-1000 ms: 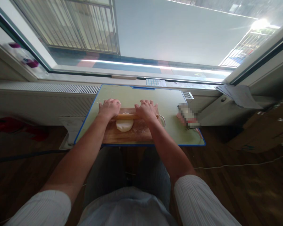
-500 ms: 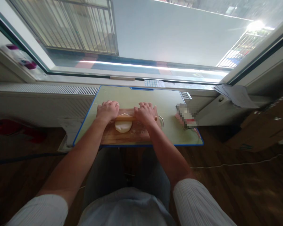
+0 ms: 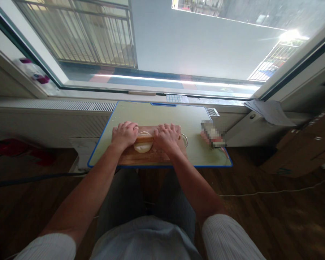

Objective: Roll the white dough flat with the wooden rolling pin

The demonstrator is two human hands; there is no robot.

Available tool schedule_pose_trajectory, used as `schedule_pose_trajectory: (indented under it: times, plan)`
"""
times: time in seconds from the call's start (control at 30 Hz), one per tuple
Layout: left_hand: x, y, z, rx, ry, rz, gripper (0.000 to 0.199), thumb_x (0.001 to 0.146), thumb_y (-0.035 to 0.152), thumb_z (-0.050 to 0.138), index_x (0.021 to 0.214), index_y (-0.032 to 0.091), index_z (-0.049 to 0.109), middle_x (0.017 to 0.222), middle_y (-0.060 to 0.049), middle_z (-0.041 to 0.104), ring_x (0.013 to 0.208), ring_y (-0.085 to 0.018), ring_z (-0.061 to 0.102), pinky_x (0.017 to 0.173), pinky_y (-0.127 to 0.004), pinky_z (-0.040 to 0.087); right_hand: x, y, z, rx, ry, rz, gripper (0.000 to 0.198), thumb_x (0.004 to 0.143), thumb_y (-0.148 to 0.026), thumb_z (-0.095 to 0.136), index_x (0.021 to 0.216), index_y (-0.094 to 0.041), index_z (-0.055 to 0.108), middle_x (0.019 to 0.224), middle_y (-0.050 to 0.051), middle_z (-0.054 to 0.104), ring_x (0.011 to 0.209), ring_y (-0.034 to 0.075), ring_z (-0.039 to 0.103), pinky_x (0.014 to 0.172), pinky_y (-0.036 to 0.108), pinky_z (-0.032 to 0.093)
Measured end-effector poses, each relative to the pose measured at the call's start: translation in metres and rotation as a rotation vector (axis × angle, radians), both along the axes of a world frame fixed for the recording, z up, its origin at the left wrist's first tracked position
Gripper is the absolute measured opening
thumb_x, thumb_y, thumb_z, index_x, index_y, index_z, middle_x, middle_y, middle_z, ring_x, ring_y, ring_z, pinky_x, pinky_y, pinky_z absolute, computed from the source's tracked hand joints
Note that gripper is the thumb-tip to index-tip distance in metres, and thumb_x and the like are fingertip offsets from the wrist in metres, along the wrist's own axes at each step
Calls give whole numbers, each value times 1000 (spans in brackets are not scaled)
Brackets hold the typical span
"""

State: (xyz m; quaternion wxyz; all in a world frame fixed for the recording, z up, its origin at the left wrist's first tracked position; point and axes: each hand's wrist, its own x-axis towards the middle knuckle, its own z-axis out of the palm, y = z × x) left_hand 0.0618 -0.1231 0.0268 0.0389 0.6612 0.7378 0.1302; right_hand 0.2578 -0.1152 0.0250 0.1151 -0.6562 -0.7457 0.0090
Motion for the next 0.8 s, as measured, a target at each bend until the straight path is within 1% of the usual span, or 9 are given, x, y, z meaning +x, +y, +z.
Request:
schedule_pose_trajectory:
  times: [0.13, 0.27, 0.37, 0.43, 0.5, 0.57, 0.67, 0.8]
  plan:
    - [3, -10, -1, 28, 3, -10, 44, 106, 37, 37, 129, 30, 74, 147, -10, 69, 132, -34, 58, 115, -56, 41, 2, -14, 3, 22, 9, 3, 47, 111, -47, 38, 137, -29, 73, 149, 7, 69, 145, 35, 48, 129, 65, 23]
    - [4, -21, -5, 94, -13, -20, 44, 106, 38, 38, 130, 30, 74, 148, -9, 69, 135, -33, 56, 121, -56, 35, 5, -25, 3, 42, 27, 27, 50, 112, -51, 36, 142, -28, 69, 156, 9, 64, 150, 36, 44, 130, 69, 19]
    - [6, -29, -9, 167, -38, -9, 45, 108, 39, 36, 131, 30, 74, 148, -10, 69, 138, -33, 55, 128, -60, 26, 6, -31, -1, 58, 37, 9, 54, 113, -57, 33, 146, -29, 66, 162, 9, 59, 156, 36, 37, 131, 71, 13]
    - [8, -35, -12, 206, -53, 22, 46, 109, 39, 34, 131, 30, 73, 148, -11, 69, 140, -34, 53, 131, -65, 17, 6, -35, -5, 76, 43, -2, 57, 113, -60, 32, 147, -29, 64, 164, 9, 57, 159, 36, 34, 132, 71, 11]
    - [11, -40, -14, 228, -56, 56, 45, 110, 40, 33, 131, 29, 72, 148, -12, 69, 142, -34, 52, 133, -67, 12, 6, -39, -9, 103, 50, -4, 59, 113, -62, 32, 148, -27, 63, 165, 10, 56, 160, 36, 32, 132, 72, 10]
    - [14, -44, -16, 240, -54, 71, 45, 110, 40, 33, 132, 29, 71, 149, -12, 68, 144, -33, 51, 133, -67, 11, 7, -42, -13, 123, 61, -10, 60, 113, -63, 33, 149, -25, 63, 165, 11, 56, 160, 36, 32, 131, 73, 10]
    - [17, -47, -18, 244, -61, 66, 46, 111, 39, 31, 134, 28, 69, 150, -12, 68, 144, -32, 52, 133, -65, 15, 7, -44, -16, 125, 70, -26, 62, 113, -64, 34, 149, -24, 63, 165, 12, 56, 160, 37, 33, 131, 72, 11]
    - [16, -42, -17, 198, -60, 64, 45, 110, 43, 36, 138, 29, 68, 153, -12, 66, 146, -34, 50, 132, -66, 18, 6, -39, -14, 125, 66, -27, 61, 112, -65, 35, 146, -25, 65, 163, 12, 58, 158, 36, 35, 132, 69, 12]
